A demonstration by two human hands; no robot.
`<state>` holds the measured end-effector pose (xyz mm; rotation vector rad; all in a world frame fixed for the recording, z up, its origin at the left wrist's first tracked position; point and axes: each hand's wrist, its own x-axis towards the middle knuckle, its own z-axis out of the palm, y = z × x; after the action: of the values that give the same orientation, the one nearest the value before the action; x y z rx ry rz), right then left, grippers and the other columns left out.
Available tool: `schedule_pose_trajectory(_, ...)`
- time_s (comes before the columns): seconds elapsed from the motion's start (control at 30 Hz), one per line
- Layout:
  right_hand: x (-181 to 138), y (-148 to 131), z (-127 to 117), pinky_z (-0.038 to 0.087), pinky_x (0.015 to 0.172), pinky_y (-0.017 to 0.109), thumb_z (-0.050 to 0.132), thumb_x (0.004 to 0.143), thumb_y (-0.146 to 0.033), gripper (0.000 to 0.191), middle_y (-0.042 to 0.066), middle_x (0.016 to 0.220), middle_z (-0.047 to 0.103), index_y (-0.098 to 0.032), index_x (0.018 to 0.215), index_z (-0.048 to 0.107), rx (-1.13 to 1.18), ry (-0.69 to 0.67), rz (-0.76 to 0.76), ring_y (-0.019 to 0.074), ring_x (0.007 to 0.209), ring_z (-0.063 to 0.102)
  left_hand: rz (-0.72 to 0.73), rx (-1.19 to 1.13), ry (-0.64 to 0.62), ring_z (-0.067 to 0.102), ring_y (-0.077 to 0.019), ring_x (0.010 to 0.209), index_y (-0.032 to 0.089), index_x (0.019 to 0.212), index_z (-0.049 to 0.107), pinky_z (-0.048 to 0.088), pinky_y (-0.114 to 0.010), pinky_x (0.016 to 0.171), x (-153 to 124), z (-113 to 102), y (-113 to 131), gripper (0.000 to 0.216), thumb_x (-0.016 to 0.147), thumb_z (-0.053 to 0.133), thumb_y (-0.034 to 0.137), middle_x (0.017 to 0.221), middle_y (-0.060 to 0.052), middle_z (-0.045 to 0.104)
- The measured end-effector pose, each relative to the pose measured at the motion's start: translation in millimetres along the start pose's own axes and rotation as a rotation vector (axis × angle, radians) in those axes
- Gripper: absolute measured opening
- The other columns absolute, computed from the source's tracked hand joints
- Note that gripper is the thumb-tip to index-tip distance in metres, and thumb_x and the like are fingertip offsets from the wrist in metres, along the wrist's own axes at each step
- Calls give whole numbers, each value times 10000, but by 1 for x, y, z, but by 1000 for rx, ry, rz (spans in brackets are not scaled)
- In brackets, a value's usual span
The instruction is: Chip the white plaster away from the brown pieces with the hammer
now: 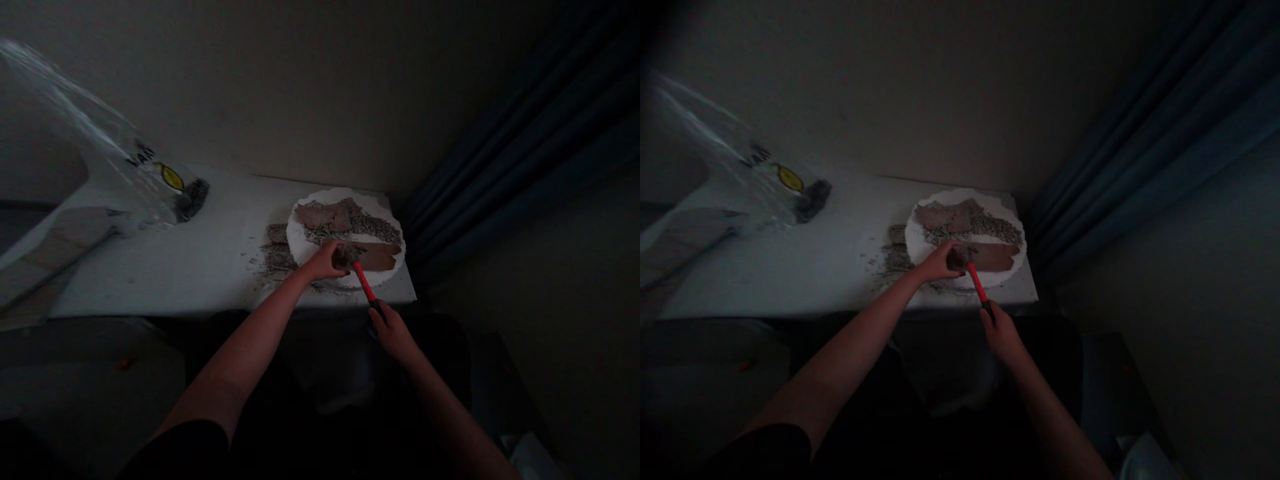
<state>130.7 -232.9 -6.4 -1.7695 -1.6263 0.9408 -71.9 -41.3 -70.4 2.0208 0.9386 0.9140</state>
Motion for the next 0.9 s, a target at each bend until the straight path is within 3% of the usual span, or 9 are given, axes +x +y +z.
schedule_pose_trajectory(0.1,-5,2,-12,458,610,266,456,947,-504,401,26,734,611,-167,1085,623,13,17,24,173,672,576,-35,-28,90,637,-172,908,154,1320,474,517,-301,817,2,-23,4,634,749,735,237,1078,-73,648)
schedule_pose_trajectory(0.2,-13,9,-35,421,521,249,467,941,-550,429,0,691,569,-182,1114,603,66,41,94,148,574,520,-127,94,309,623,-145,837,162,1234,541,501,-270,757,-8,-66,7,375,862,560,203,983,-52,667)
schedule_pose_trajectory(0.27,-14,16,-50,377,458,236,489,922,-576,437,-22,665,526,-185,1089,590,112,59,154,120,505,459,-238,240,364,626,-148,808,167,1148,588,494,-266,746,-27,-97,5,297,856,548,206,941,-44,684)
schedule_pose_trajectory(0.33,-13,24,-60,332,410,225,499,904,-601,462,-47,643,480,-189,1099,574,169,73,222,100,458,409,-365,413,237,640,-162,792,175,1021,637,488,-273,750,-50,-117,-2,204,831,580,221,891,-39,699)
schedule_pose_trajectory(0.37,-11,27,-62,321,398,221,511,890,-610,467,-54,638,468,-190,1087,570,191,79,248,93,447,398,-442,495,106,648,-176,783,181,958,655,486,-279,737,-62,-122,-6,158,818,599,230,866,-41,706)
schedule_pose_trajectory(0.43,-8,32,-63,303,379,214,539,858,-617,472,-63,625,457,-192,1062,566,225,93,295,84,429,385,-572,656,-184,669,-212,797,184,854,681,483,-295,723,-83,-119,-16,91,790,623,213,866,-65,726)
schedule_pose_trajectory(0.5,-7,37,-61,286,361,208,566,825,-613,466,-71,608,452,-197,1034,558,248,98,342,79,414,376,-613,779,-364,687,-241,857,185,841,701,483,-302,733,-97,-106,-25,94,768,642,178,944,-94,742)
schedule_pose_trajectory(0.67,-9,46,-55,254,331,193,585,796,-616,454,-91,584,433,-211,994,529,283,79,370,66,384,339,-518,842,-298,688,-250,937,168,909,725,490,-321,802,-109,-76,-36,173,859,560,164,1039,-140,727)
schedule_pose_trajectory(0.9,-9,51,-56,270,336,197,602,776,-624,471,-96,568,431,-219,1003,520,294,72,374,73,381,348,-402,875,-326,666,-257,987,181,985,715,476,-324,820,-107,-81,-43,185,874,568,171,1165,-136,653)
